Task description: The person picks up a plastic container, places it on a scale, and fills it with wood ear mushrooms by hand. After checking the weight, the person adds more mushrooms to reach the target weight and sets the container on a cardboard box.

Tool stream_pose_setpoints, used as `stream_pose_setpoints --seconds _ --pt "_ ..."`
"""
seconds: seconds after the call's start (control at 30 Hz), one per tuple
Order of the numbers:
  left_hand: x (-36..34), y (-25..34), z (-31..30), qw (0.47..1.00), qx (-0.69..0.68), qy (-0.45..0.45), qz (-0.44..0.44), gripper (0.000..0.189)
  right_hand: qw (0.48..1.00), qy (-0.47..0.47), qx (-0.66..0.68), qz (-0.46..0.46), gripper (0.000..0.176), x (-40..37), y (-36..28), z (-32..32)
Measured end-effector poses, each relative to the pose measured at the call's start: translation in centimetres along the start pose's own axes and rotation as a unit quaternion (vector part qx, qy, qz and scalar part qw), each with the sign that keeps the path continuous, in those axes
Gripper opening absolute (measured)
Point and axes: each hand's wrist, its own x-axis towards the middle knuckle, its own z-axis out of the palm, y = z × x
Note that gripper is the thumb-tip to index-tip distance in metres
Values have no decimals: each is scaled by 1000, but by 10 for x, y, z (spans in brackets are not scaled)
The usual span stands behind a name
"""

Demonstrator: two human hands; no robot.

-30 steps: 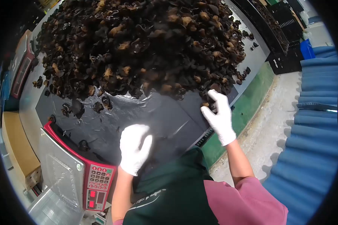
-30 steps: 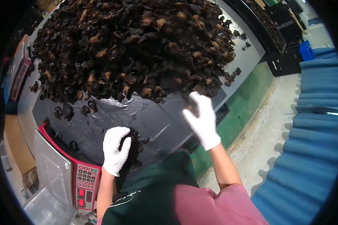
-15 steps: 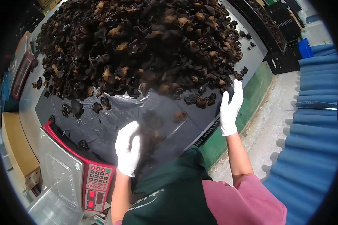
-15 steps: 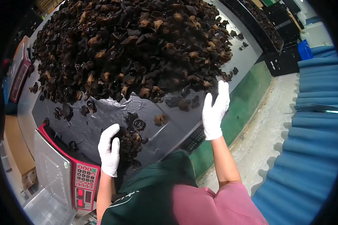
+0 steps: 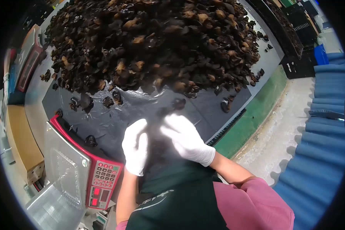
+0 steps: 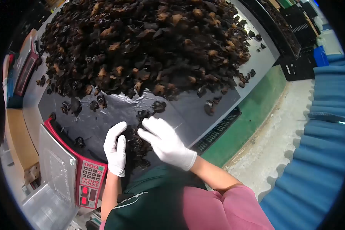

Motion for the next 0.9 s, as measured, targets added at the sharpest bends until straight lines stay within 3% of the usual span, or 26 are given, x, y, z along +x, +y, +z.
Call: stream_pose_setpoints --seconds 0.13,0.23,0.27,0.33,0.4,0.47,0.53,0.67,0.9 --pt "-3 6 -4 998 -51 3 -33 30 977 -189 71 -73 46 4 -22 -6" --pt "-3 5 -4 998 -43 7 -37 29 982 -127 89 -111 41 2 -24 -23" --pt "-3 3 -3 999 -42 14 -32 29 987 -134 45 -74 37 6 -22 -35" --pt "-2 2 -2 998 -43 23 -28 29 997 68 -4 -23 35 -1 5 -30" --pt "-2 1 -1 998 -46 24 -33 29 992 108 -47 55 35 4 29 -32" --pt "0 2 -2 999 -42 8 -32 28 986 68 -119 94 36 24 32 -30" --pt "0 3 -4 999 -40 2 -34 27 990 38 -115 69 33 31 43 -26" --pt "0 4 -4 998 -52 14 -38 27 978 87 107 156 25 30 50 -34" --pt "2 4 -2 997 -1 63 -40 30 959 142 90 226 28 -1 32 -53"
